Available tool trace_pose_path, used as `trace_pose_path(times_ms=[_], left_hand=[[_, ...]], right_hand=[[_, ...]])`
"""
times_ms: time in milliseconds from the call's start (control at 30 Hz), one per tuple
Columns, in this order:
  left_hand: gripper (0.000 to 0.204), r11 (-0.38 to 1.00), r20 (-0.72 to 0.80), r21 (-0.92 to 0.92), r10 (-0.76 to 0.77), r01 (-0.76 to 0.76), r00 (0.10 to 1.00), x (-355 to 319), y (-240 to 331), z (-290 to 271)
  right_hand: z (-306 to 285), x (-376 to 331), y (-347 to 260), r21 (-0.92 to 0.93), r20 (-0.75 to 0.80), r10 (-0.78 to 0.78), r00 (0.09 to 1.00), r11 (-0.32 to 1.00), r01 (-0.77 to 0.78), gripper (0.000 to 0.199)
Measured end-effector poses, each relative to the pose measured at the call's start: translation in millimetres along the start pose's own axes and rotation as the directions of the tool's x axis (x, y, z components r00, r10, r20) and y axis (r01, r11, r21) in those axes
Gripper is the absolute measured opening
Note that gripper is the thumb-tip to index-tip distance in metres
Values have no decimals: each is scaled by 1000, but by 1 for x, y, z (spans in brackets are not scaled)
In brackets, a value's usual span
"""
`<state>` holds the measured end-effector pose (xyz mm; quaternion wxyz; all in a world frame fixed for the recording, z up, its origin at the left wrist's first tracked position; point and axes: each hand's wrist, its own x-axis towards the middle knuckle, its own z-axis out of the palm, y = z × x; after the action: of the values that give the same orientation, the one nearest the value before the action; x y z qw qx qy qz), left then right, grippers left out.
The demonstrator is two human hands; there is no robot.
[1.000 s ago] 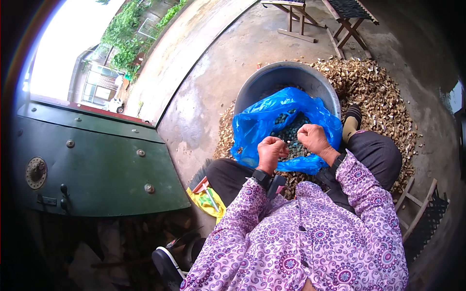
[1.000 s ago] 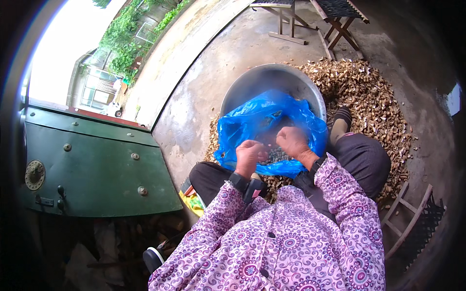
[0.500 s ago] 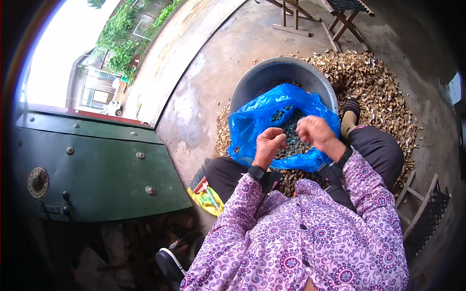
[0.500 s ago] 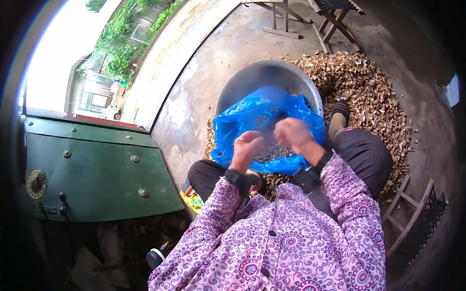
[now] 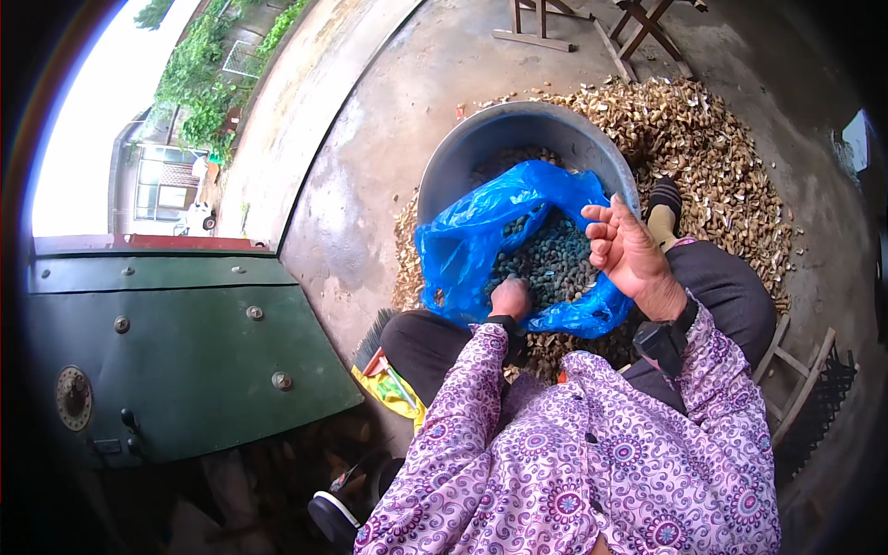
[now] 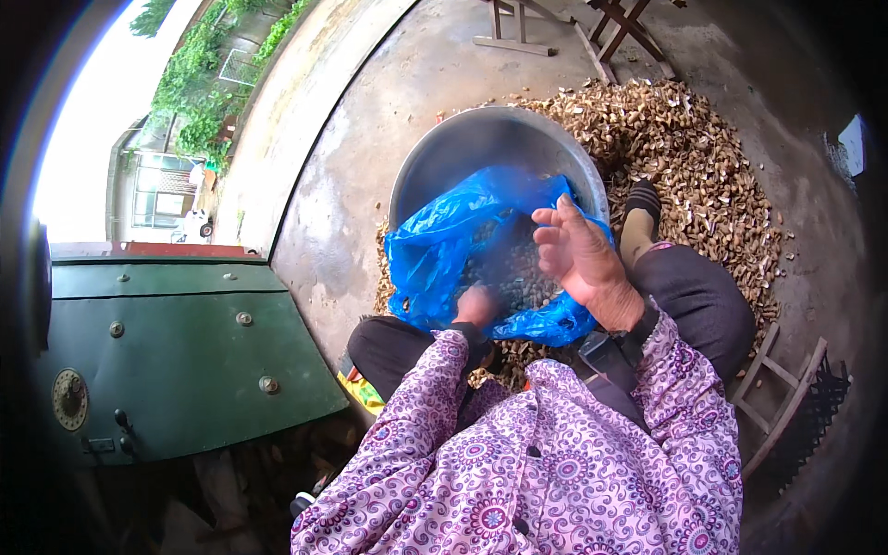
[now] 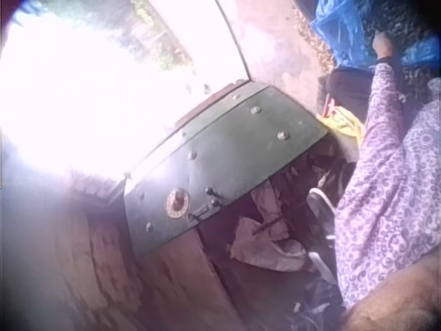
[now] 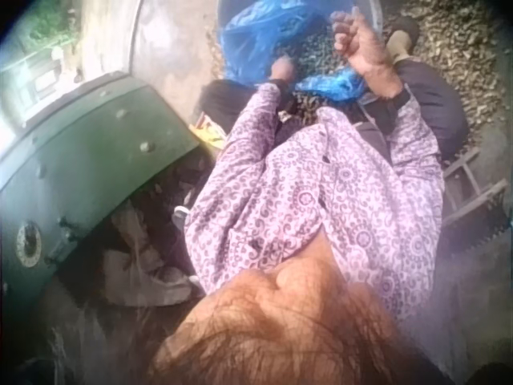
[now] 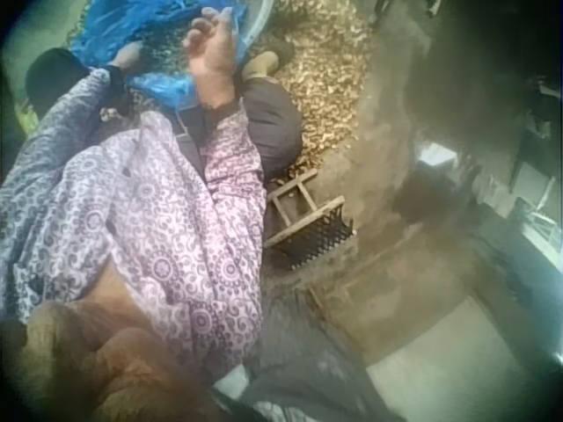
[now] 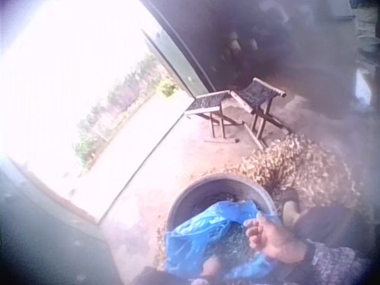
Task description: The person sits on the ground and shells peanuts by hand, placing the kernels into a blue plastic bag inside a metal basin. The shells are discarded onto a pile on the floor.
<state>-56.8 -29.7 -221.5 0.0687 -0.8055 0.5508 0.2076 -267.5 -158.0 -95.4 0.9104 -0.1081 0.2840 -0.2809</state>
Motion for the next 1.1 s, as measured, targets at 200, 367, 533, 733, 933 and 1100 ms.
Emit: trace_pose_path(times_ms=[200, 367, 533, 733, 933, 1100], left_hand=[[22, 989, 237, 115, 63, -92, 969, 20, -31, 24], [23, 997, 161, 6, 74, -76, 984, 22, -68, 55], [17, 640, 154, -756, -30, 137, 988, -8, -12, -23], [28, -81, 214, -972, 79, 220, 974, -51, 27, -88], [21, -160, 116, -977, 165, 143, 979, -67, 47, -104], [14, -62, 118, -990, 128, 126, 985, -74, 51, -112]], right_hand=[[-6, 9, 7, 16, -8, -21, 1000, 1000, 22, 36], [8, 0, 17, -75, 12, 17, 1000, 997, -16, 34], [-16, 6, 25, -276, 9, -25, 1000, 961, 26, 32], [-37, 33, 66, -854, 196, -163, 967, 457, 250, 22], [-15, 12, 67, -823, 324, -7, 946, 492, 286, 24], [-8, 2, 60, -831, 346, -43, 937, 449, 328, 19]])
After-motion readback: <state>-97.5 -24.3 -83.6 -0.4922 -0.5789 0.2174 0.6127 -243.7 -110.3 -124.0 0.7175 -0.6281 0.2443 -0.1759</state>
